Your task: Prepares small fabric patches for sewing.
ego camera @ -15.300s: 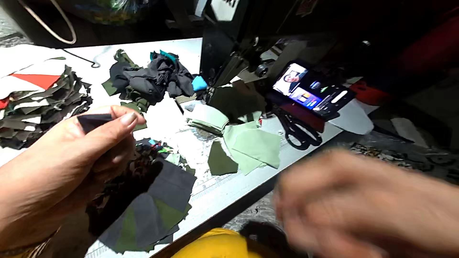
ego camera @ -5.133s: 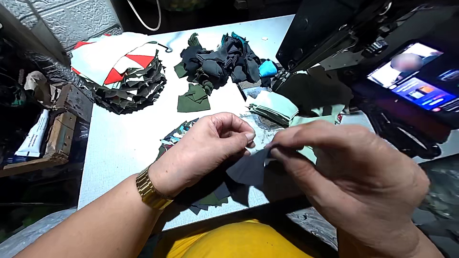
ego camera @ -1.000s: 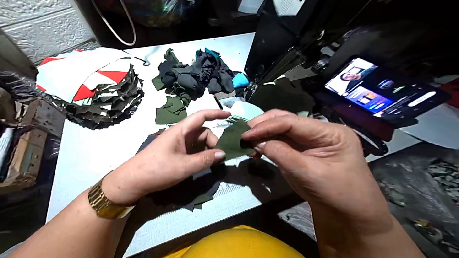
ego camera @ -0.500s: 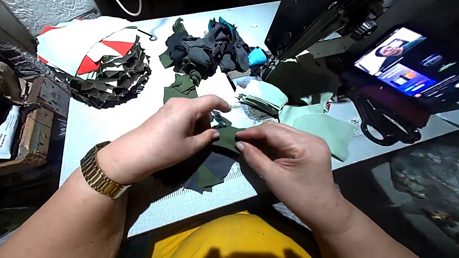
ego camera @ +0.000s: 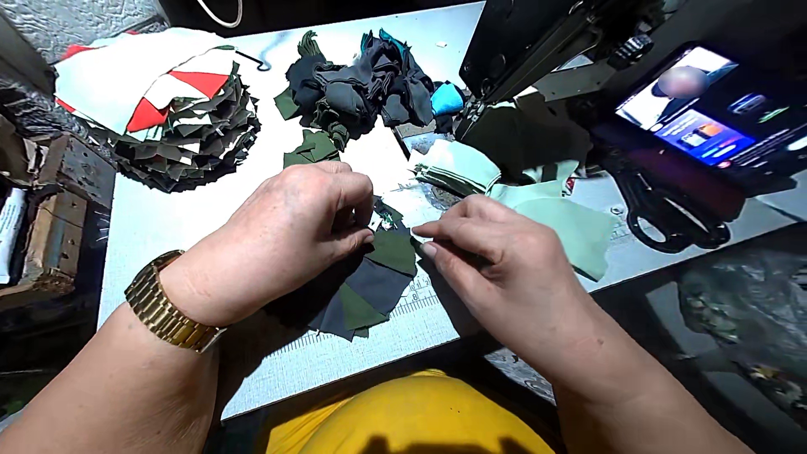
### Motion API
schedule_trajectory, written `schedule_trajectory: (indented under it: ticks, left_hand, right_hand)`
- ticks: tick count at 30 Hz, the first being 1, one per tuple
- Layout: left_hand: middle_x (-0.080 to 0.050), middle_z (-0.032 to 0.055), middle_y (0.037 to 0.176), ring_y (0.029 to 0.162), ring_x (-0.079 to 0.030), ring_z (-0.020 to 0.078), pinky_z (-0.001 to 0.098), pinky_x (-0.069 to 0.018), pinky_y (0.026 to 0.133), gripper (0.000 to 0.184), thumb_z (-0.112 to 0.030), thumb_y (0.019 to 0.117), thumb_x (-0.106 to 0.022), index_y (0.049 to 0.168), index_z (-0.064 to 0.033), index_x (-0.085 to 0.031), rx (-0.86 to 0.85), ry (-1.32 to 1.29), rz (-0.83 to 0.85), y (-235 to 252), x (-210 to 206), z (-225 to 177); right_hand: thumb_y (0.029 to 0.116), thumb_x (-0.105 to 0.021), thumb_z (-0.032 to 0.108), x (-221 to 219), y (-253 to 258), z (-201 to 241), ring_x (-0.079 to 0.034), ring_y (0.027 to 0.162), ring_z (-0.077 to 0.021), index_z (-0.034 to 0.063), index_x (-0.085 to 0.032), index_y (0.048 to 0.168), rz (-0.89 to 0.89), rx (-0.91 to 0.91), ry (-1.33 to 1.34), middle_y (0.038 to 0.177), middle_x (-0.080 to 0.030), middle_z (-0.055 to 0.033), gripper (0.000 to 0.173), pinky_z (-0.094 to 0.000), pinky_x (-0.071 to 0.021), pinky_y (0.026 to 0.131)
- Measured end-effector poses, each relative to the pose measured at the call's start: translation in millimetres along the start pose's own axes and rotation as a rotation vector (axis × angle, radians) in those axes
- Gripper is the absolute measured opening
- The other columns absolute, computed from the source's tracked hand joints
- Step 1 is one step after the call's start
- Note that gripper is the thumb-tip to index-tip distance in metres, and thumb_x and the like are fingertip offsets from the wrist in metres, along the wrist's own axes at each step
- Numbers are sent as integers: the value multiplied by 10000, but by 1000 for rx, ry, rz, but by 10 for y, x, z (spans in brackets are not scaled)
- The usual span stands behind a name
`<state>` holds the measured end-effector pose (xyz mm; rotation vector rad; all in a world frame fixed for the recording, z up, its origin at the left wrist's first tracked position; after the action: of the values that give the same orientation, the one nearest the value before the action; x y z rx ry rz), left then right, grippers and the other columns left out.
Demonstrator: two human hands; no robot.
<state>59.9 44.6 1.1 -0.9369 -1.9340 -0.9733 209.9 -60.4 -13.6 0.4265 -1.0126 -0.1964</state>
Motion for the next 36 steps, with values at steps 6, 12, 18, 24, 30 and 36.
schedule_trajectory:
  ticks: [6,12,18,24,30,36]
  left_hand:
    - [-625,-101,844,745,-608,13,238,-528,638,84,-314,908,-742,880,-236,-733,18,45,103,-32,-89,-2]
    - [-642,-97,850,744,-622,27,252,-535,634,73,-316,904,-744,906,-244,-758,39,93,138,-61,-90,32]
    - [-633,-93,852,738,-610,4,187,-527,627,76,-286,903,-738,926,-219,-767,15,-13,112,-55,-46,42]
    - [-654,-50,868,742,-601,8,169,-505,658,107,-237,928,-711,968,-142,-737,23,-32,-48,-20,100,48]
    - [-641,-22,855,727,-593,18,160,-501,649,102,-170,945,-688,1003,-91,-716,45,-95,-182,-9,163,65]
    - [-665,-16,913,748,-613,13,160,-525,669,116,-184,965,-661,1013,-90,-708,59,-104,-267,-19,196,104]
  right_hand:
    - [945,-644,57,-78,-13,155,-626,865,-124,57,-780,1019,-4,153,53,978,-651,-53,155,-245,-545,732]
    - [950,-602,80,-272,-155,342,-598,866,-226,33,-752,1031,119,239,-118,951,-615,-80,177,-306,-512,658]
    - [988,-581,142,90,-233,166,-630,960,-91,116,-766,1130,202,187,82,1054,-665,7,234,-233,-554,781]
    - [938,-624,177,625,-294,-399,-634,809,-27,137,-757,959,22,-39,-132,946,-674,36,141,-187,-547,706]
    - [915,-655,304,374,-364,-502,-578,732,-29,184,-731,910,105,-104,-149,880,-589,68,143,-206,-499,591]
    - [935,-600,210,308,-293,-505,-561,735,-10,177,-690,860,52,-52,-76,864,-576,71,123,-167,-478,597]
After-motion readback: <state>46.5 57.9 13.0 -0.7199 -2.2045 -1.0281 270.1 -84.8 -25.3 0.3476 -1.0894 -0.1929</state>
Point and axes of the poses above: each hand's wrist, its own y-axis towards the middle knuckle, its own x-axis out of the back of the hand, z = x × y, the point moved 7 cm from there along y, towards the middle knuckle
